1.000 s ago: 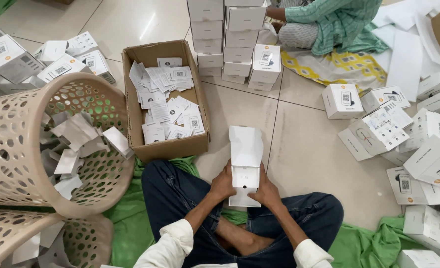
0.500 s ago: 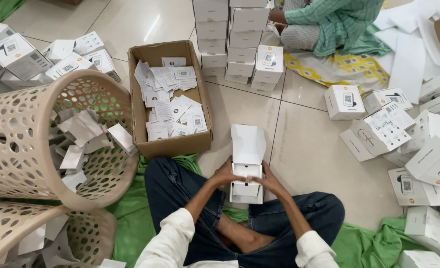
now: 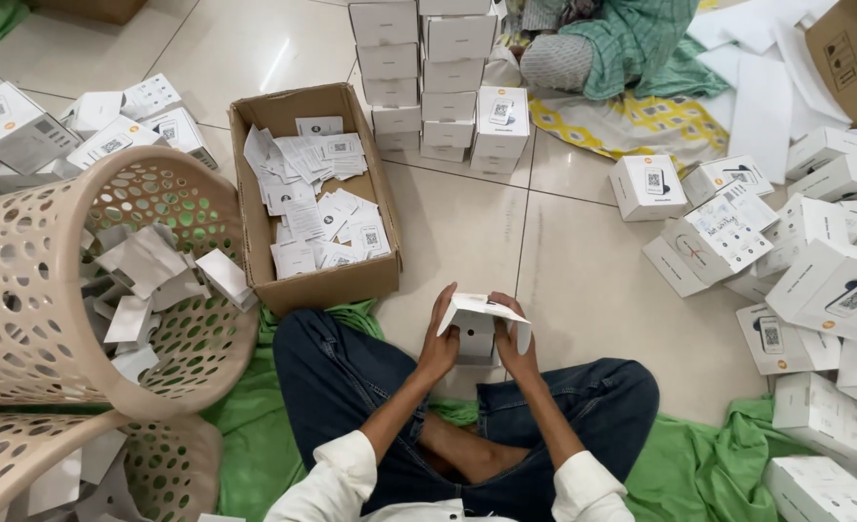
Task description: The person sits on the floor, takes printed paper inserts from a cardboard box, opens white product boxes, places an insert inside each box, closes the lids, and sets the finished boxes aside with the stacked boxes.
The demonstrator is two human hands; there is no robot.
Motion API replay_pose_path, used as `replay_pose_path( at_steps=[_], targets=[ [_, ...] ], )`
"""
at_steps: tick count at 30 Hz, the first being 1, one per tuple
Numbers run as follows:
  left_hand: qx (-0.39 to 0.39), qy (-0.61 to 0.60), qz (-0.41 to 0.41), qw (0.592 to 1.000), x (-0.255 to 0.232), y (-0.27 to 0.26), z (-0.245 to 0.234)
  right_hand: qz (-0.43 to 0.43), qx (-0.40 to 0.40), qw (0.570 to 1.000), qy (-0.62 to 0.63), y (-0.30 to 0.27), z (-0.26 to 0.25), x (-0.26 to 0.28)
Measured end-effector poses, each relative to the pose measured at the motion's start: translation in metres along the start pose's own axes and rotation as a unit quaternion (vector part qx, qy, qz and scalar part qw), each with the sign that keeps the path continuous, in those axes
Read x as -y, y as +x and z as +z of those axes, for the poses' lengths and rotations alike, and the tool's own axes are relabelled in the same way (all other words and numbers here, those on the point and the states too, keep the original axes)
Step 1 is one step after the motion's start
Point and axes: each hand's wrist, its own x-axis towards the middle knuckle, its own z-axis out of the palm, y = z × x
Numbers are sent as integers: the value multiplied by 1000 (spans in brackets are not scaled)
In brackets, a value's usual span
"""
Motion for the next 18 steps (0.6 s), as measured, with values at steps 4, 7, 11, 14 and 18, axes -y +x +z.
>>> replay_pose_path(
  at_steps=[4,7,11,14,18],
  targets=[
    [-43,-7,-2,999,11,-2,8,-36,-22,999,-23,-7,-3,16],
    [-42,-30,-42,998,25,7,6,3,17,999,-30,-2,-10,23],
    [-31,-38,-57,997,33,9,7,73,36,994,-66,-1,-10,34],
    [-24,-29,-41,998,34,5,3,21,43,995,-92,-4,-12,16],
    [94,33,89,991,12,-1,-37,-185,124,973,-62,-12,-26,-1]
  ],
)
